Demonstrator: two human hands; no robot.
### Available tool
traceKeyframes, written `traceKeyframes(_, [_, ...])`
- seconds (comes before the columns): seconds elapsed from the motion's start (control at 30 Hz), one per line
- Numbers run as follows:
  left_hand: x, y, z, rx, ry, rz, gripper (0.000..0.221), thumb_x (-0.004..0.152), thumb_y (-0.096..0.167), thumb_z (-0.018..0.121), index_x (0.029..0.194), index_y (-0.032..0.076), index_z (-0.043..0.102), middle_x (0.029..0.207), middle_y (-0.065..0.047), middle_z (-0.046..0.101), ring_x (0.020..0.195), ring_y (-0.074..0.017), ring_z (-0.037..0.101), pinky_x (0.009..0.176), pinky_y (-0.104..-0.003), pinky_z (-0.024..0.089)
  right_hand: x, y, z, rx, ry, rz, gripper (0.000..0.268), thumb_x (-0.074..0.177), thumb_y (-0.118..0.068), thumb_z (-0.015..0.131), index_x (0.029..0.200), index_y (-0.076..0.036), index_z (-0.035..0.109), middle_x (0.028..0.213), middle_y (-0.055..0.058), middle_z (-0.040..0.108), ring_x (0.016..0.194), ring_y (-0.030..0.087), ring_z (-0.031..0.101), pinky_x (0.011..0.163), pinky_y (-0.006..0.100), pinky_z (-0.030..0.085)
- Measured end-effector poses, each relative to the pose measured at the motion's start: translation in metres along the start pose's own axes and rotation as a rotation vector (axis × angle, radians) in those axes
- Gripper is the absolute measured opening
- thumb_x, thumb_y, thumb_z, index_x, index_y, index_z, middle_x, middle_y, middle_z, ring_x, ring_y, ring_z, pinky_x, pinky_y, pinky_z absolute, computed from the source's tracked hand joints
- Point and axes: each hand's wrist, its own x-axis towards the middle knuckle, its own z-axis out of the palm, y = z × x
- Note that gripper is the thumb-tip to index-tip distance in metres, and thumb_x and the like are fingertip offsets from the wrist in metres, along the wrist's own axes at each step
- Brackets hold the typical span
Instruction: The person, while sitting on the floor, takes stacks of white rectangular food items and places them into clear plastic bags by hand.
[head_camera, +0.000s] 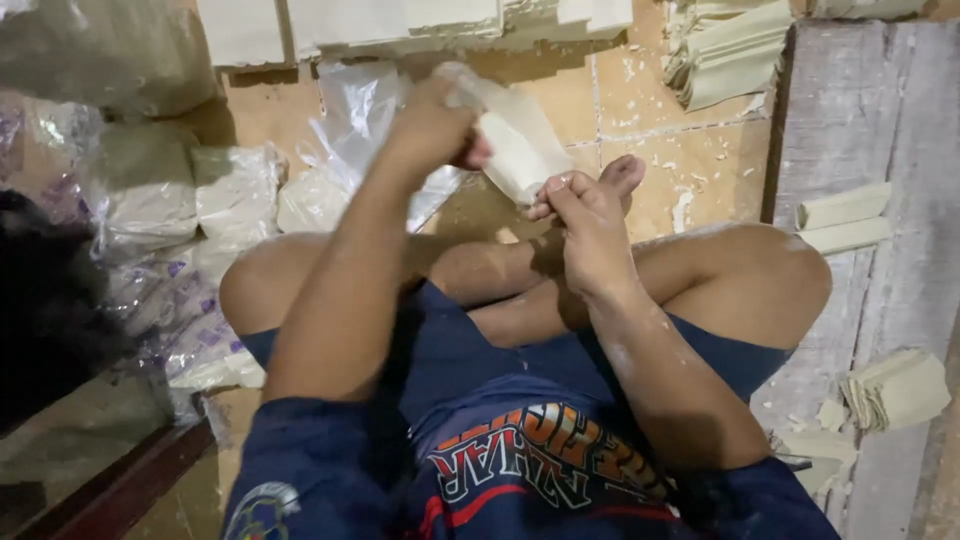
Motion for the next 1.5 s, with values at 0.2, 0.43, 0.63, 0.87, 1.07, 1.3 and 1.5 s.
traceKeyframes(0.2, [0.020, -0.039, -0.013, 0.903, 0.185, 0.734, 0.013, 0.088, 0.002, 0.054, 0.091, 0.003, 0.067, 0.092, -0.017, 0.068, 0.080, -0.0355, 0.063, 0.075, -0.046, 0.050, 0.005, -0.025, -0.009, -0.133, -0.095, -0.041, 0.019, 0.105, -0.019, 0.054, 0.099, -0.004, 0.064, 0.089, 0.007, 0.068, 0.084, 0.010, 0.060, 0.080, 0.019, 0.042])
traceKeyframes(0.43, [-0.039, 0.005, -0.011, 1.060, 0.017, 0.808, 0.036, 0.078, 0.005, 0.058, 0.114, 0.001, 0.062, 0.106, -0.019, 0.073, 0.088, -0.0408, 0.068, 0.074, -0.049, 0.054, 0.013, -0.050, -0.026, -0.108, -0.106, -0.006, 0.013, 0.104, -0.014, 0.059, 0.095, -0.005, 0.063, 0.082, 0.006, 0.065, 0.078, 0.010, 0.067, 0.068, 0.016, 0.046])
traceKeyframes(0.63, [-0.010, 0.002, -0.014, 1.344, -0.194, 0.515, 0.019, 0.082, 0.003, 0.056, 0.090, -0.001, 0.073, 0.098, -0.023, 0.072, 0.083, -0.0426, 0.067, 0.078, -0.051, 0.054, 0.011, -0.050, -0.011, -0.621, -0.330, -0.115, 0.020, 0.100, -0.018, 0.063, 0.086, -0.005, 0.066, 0.081, 0.006, 0.070, 0.073, 0.012, 0.060, 0.072, 0.023, 0.049])
traceKeyframes(0.87, [-0.022, -0.016, 0.011, -0.273, -0.398, 0.243, 0.038, 0.083, -0.002, 0.048, 0.113, -0.005, 0.072, 0.088, -0.012, 0.074, 0.057, -0.0083, 0.046, 0.050, -0.020, 0.036, 0.033, -0.056, 0.002, -0.428, -0.459, -0.484, 0.026, 0.104, -0.020, 0.056, 0.114, 0.003, 0.064, 0.146, 0.015, 0.033, 0.127, 0.027, 0.046, 0.101, 0.038, 0.049])
traceKeyframes(1.07, [-0.043, -0.009, 0.017, 0.224, -0.113, 0.551, 0.021, 0.085, 0.007, 0.067, 0.105, 0.009, 0.068, 0.088, -0.001, 0.067, 0.076, -0.0116, 0.057, 0.064, -0.025, 0.045, 0.072, -0.018, -0.001, -0.258, -0.536, -0.287, 0.050, 0.099, 0.002, 0.053, 0.149, -0.001, 0.047, 0.116, 0.008, 0.059, 0.103, 0.014, 0.055, 0.092, 0.025, 0.046])
traceKeyframes(1.3, [-0.012, -0.036, 0.027, 0.957, 0.029, 0.752, 0.012, 0.090, 0.021, 0.062, 0.092, 0.012, 0.069, 0.076, -0.011, 0.072, 0.079, -0.0335, 0.073, 0.071, -0.042, 0.056, 0.091, 0.020, -0.011, -0.856, -0.209, -0.307, 0.034, 0.085, -0.004, 0.063, 0.117, -0.016, 0.060, 0.077, 0.005, 0.064, 0.079, 0.031, 0.067, 0.073, 0.046, 0.047])
traceKeyframes(1.5, [0.017, -0.028, 0.036, 1.091, -0.081, 0.620, 0.026, 0.089, 0.025, 0.052, 0.082, 0.011, 0.074, 0.071, -0.011, 0.072, 0.076, -0.0365, 0.074, 0.070, -0.048, 0.056, 0.093, 0.029, -0.017, -1.097, -0.077, -0.702, 0.037, 0.078, 0.001, 0.074, 0.107, -0.015, 0.056, 0.082, 0.004, 0.063, 0.089, 0.030, 0.067, 0.088, 0.042, 0.047])
